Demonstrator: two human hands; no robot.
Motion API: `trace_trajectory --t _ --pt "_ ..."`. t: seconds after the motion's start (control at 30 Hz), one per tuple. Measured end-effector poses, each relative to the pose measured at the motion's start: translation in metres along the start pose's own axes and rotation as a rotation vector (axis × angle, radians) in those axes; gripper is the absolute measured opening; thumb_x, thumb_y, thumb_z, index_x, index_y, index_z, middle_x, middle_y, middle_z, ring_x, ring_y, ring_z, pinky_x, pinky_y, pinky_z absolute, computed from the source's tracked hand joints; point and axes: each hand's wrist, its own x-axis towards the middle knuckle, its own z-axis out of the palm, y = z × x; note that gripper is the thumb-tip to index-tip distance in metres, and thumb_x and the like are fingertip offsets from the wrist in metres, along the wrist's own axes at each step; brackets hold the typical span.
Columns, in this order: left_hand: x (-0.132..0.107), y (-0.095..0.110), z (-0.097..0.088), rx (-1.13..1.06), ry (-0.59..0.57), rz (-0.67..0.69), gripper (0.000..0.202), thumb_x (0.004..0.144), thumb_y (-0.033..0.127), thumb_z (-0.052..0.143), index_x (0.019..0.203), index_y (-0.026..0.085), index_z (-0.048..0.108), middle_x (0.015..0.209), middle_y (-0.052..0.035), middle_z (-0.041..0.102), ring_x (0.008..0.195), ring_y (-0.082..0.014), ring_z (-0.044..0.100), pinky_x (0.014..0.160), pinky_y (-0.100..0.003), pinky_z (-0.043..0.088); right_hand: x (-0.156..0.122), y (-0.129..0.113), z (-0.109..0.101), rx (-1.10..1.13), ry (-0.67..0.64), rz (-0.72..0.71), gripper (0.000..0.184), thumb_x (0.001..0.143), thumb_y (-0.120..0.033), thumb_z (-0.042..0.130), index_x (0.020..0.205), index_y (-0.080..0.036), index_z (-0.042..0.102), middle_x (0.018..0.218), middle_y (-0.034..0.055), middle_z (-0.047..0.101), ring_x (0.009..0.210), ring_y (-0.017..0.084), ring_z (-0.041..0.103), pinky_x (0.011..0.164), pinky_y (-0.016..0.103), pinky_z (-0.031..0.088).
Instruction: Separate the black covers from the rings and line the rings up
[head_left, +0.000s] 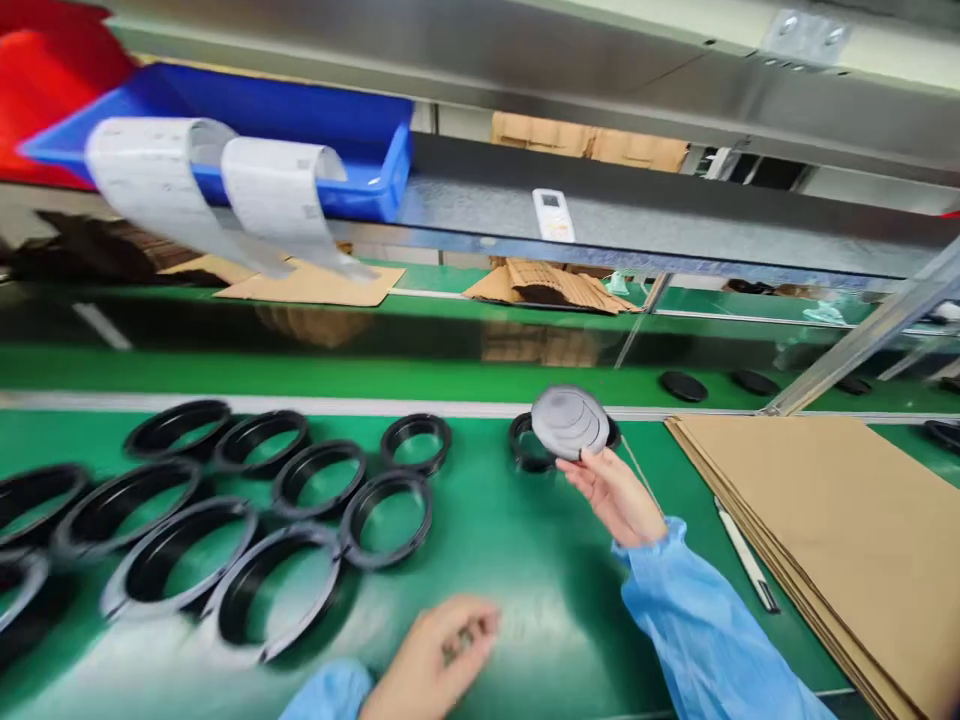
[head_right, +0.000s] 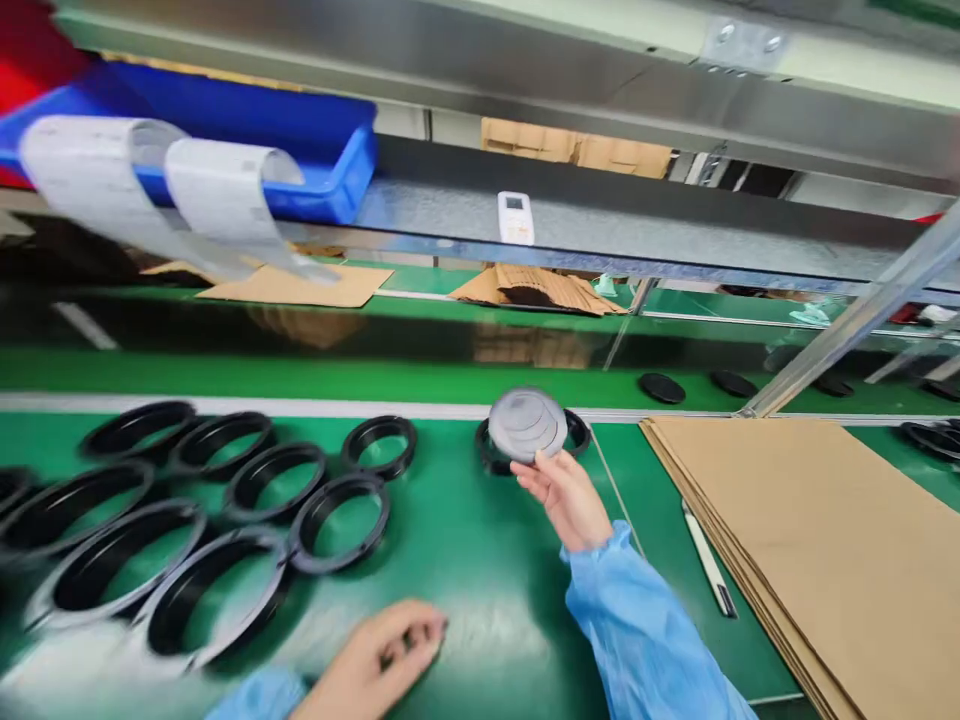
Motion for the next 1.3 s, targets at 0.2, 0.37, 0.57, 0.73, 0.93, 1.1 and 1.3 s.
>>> trace_trajectory --t 0.2,0.37,0.57,0.73,0.93,1.1,1.3 --pt "-0.002 0.03 -0.008 -1.094 0.162 0.022 0.073 0.082 0.062 0.071 0.141 0.026 0.047 0.145 -0.0114 0.047 0.132 -0.0317 0.045 0.104 -0.043 0.044 -0.135 0.087 0.056 0.02 -0.227 0.286 0.036 0.074 -0.035 0.087 0.1 -0.017 0.07 0.107 0.0081 0.071 0.093 0.022 0.072 0.068 0.02 0.061" --pt "-0.038 0.027 -0.027 -1.37 0.108 -0.143 0.085 0.079 0.082 0.054 0.127 0.011 0.062 0.115 -0.0173 0.067 0.099 -0.0298 0.065 0.068 -0.029 0.053 -0.177 0.13 0.089 -0.003 -0.368 0.407 0.033 0.077 -0.037 0.084 0.102 -0.018 0.072 0.105 0.0079 0.071 0.096 0.02 0.069 0.071 0.022 0.06" --pt "-0.064 0.035 -0.048 -1.427 0.216 0.012 0.078 0.088 0.074 0.05 0.148 0.025 0.041 0.128 -0.0126 0.062 0.107 -0.0299 0.063 0.082 -0.037 0.054 -0.18 0.152 0.088 -0.272 -0.492 0.328 0.035 0.079 -0.045 0.08 0.098 -0.017 0.073 0.098 0.0082 0.07 0.084 0.018 0.064 0.07 0.027 0.057" --pt "-0.07 0.035 -0.049 -1.545 0.206 0.016 0.064 0.094 0.067 0.045 0.138 0.021 0.054 0.129 -0.011 0.062 0.123 -0.0296 0.054 0.109 -0.045 0.038 -0.171 0.152 0.065 -0.57 -0.351 0.028 0.034 0.084 -0.05 0.072 0.084 -0.017 0.069 0.079 0.0043 0.065 0.074 0.017 0.059 0.07 0.029 0.051" --pt "-0.077 0.023 -0.038 -1.679 0.11 -0.12 0.068 0.094 0.069 0.042 0.13 0.015 0.061 0.125 -0.0123 0.065 0.126 -0.03 0.052 0.115 -0.045 0.031 -0.173 0.132 0.06 -0.85 -0.152 -0.496 0.021 0.098 -0.036 0.054 0.109 -0.024 0.068 0.116 0.0084 0.059 0.112 0.024 0.055 0.096 0.041 0.046" --pt "-0.08 0.027 -0.028 -1.72 0.027 -0.209 0.069 0.094 0.069 0.042 0.13 0.013 0.06 0.124 -0.0136 0.065 0.128 -0.031 0.051 0.116 -0.046 0.029 -0.171 0.126 0.064 -1.054 -0.365 -0.619 0.03 0.102 -0.03 0.044 0.124 -0.032 0.065 0.137 0.0079 0.044 0.131 0.026 0.039 0.105 0.048 0.04" --pt "-0.084 0.03 -0.025 -1.705 0.003 -0.274 0.069 0.093 0.069 0.044 0.129 0.013 0.061 0.125 -0.0156 0.064 0.13 -0.0327 0.049 0.116 -0.049 0.027 -0.164 0.135 0.056 -1.129 -0.414 -0.638 0.035 0.104 -0.034 0.039 0.13 -0.036 0.061 0.143 0.0055 0.039 0.133 0.029 0.032 0.106 0.055 0.038"
